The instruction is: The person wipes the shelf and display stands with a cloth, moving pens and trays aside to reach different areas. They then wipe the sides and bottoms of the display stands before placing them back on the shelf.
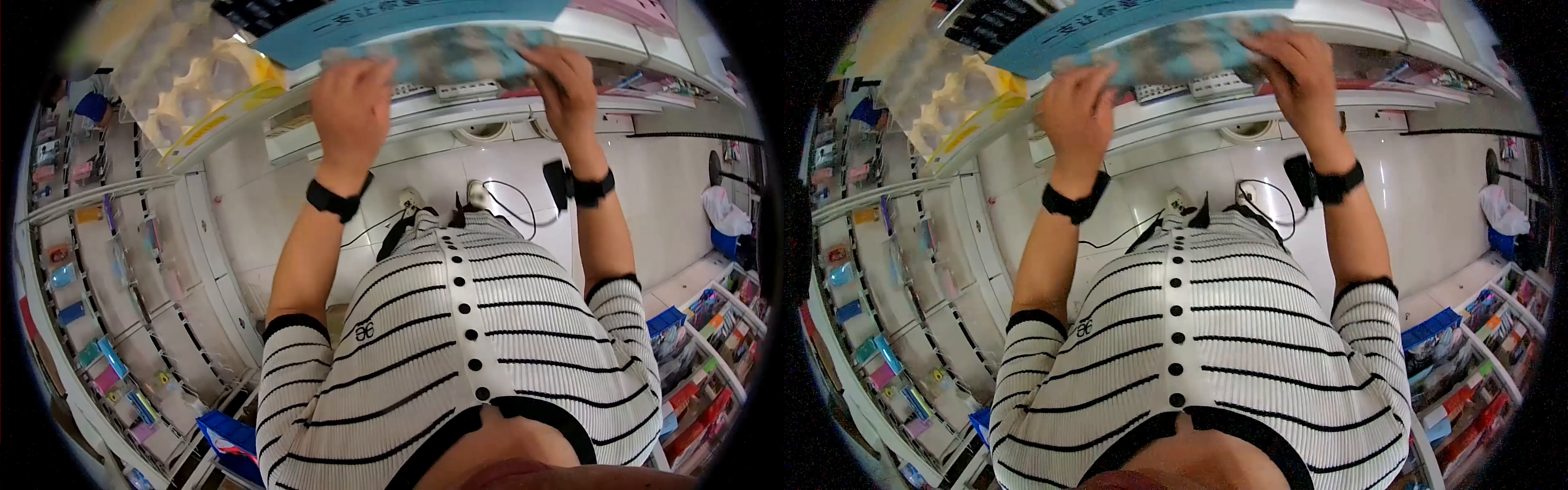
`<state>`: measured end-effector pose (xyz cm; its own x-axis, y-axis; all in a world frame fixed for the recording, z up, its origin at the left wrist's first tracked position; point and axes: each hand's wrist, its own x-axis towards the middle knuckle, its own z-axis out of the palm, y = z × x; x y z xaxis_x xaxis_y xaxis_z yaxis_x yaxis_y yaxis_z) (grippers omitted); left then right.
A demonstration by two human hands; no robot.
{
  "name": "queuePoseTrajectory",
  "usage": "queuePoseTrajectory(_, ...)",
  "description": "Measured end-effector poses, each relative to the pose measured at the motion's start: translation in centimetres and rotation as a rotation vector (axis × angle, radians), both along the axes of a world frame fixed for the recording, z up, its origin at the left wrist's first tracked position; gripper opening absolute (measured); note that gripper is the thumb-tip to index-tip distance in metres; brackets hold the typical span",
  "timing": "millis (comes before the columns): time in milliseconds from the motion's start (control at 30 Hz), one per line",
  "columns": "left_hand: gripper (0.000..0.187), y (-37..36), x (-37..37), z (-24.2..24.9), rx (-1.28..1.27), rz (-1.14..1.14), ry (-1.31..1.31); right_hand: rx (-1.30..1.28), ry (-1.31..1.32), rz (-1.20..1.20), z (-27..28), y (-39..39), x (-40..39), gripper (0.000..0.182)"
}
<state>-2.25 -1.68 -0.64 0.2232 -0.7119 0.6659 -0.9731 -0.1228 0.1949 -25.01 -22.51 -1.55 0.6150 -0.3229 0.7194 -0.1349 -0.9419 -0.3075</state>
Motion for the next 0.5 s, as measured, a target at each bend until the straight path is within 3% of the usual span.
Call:
queuePoseTrajectory(133,0.035,3.4,-1.3,-2.3,0.131,-0.259,0.143,0.203,0.149,-0.049,-2.5,3.9,-2.9,0.036)
queuePoseTrajectory(300,0.032,7.5,-0.8,-9.1,0.341,-0.256,0.445,0.661,0.383,-0.008,-7.7,8.1,-3.1,0.030)
queuePoseTrajectory(500,0.026,10.4,3.4,-16.6,0.586,-0.191,0.566,0.846,0.569,0.099,-15.9,9.4,2.5,0.025)
